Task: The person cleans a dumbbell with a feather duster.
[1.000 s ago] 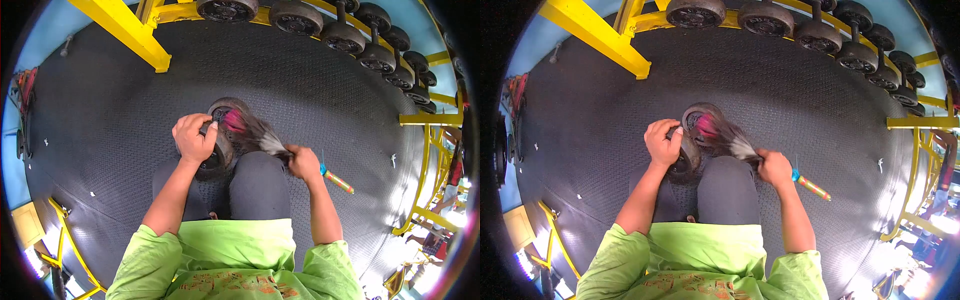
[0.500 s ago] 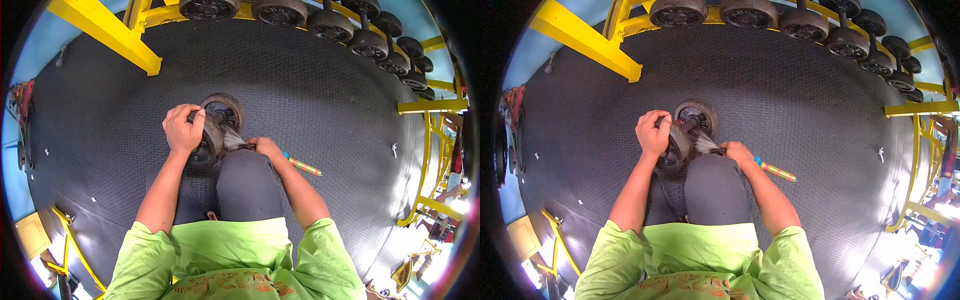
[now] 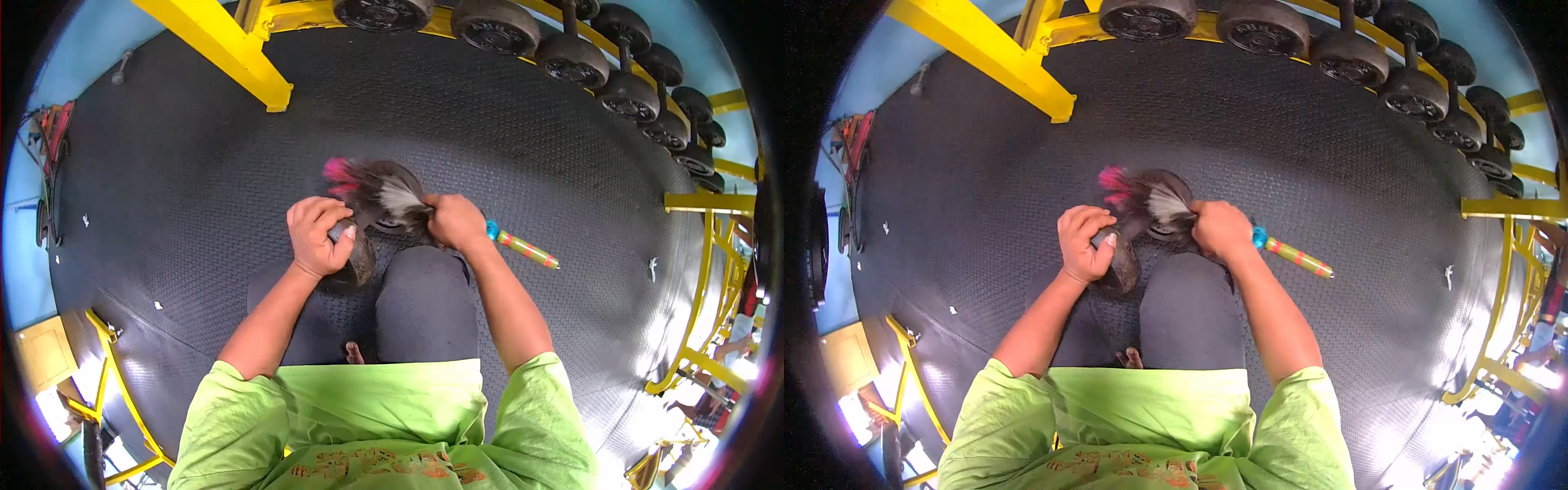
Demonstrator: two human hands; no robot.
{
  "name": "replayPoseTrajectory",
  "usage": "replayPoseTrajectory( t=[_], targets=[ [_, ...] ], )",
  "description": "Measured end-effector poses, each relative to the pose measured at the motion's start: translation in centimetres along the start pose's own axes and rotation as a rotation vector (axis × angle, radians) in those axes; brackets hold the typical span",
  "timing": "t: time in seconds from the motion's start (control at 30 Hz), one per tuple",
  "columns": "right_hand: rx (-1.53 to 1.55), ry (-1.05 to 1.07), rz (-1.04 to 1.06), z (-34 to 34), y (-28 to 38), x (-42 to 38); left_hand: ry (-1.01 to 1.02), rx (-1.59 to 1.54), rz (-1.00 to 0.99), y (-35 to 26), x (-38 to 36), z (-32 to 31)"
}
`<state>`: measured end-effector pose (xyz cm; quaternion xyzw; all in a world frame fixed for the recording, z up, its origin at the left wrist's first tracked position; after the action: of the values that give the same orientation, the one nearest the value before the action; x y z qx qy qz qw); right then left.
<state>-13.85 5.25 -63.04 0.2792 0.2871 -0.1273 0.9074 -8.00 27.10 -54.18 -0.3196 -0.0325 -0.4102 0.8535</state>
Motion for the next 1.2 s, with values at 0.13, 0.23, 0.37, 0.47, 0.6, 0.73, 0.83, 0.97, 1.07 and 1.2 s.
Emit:
replayPoseTrajectory(
  t=[0.13, 0.23, 0.37, 0.47, 0.6, 0.73, 0.83, 0.97, 1.07, 1.2],
  targets=[
    [-0.139, 0.07, -0.066, 0.3, 1.5, -0.2, -0.009, 0.001, -0.012, -0.5, -0.3, 0.1],
    [-0.22, 0.06, -0.119, 2.6, 0.6, -3.9, 0.005, 0.016, -0.005, -0.9, 0.5, 0.1],
    [-0.209, -0.003, -0.175, 4.8, 0.6, -4.9, 0.014, -0.002, 0.042, -0.8, 2.0, -0.6],
    [-0.202, -0.028, -0.099, 3.2, -0.5, -2.5, 0.015, 0.006, 0.078, -0.5, 3.8, -1.1],
    [-0.13, -0.031, -0.101, 2.1, -5.3, -3.9, 0.041, -0.019, 0.157, -0.1, 6.0, -2.1],
    [-0.093, 0.013, -0.145, 0.2, -10.6, -8.3, 0.096, -0.032, 0.205, 0.0, 8.4, -3.4],
    [-0.043, 0.026, -0.181, -0.9, -10.9, -8.8, 0.192, 0.042, 0.246, -0.6, 10.1, -4.7],
    [-0.013, 0.057, -0.138, -3.1, -7.9, -5.9, 0.285, 0.108, 0.281, -1.4, 11.9, -7.0],
    [0.05, 0.035, -0.171, -4.6, -9.6, -5.3, 0.351, 0.165, 0.314, -1.7, 13.3, -8.4],
    [0.148, -0.082, -0.237, -3.5, -13.4, -8.5, 0.407, 0.216, 0.335, -1.8, 14.8, -10.0]
  ],
)
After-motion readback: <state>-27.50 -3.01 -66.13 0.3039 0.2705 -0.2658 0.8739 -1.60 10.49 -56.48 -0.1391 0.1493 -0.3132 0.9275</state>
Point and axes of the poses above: each hand's wrist, its own x-axis towards the middle knuckle, its own z-axis out of the back of the hand, y = z × x, the point moved 10 cm from there along x, towards the middle knuckle, and after that the axes turned 13 degrees about y, right-handed, at the moved point
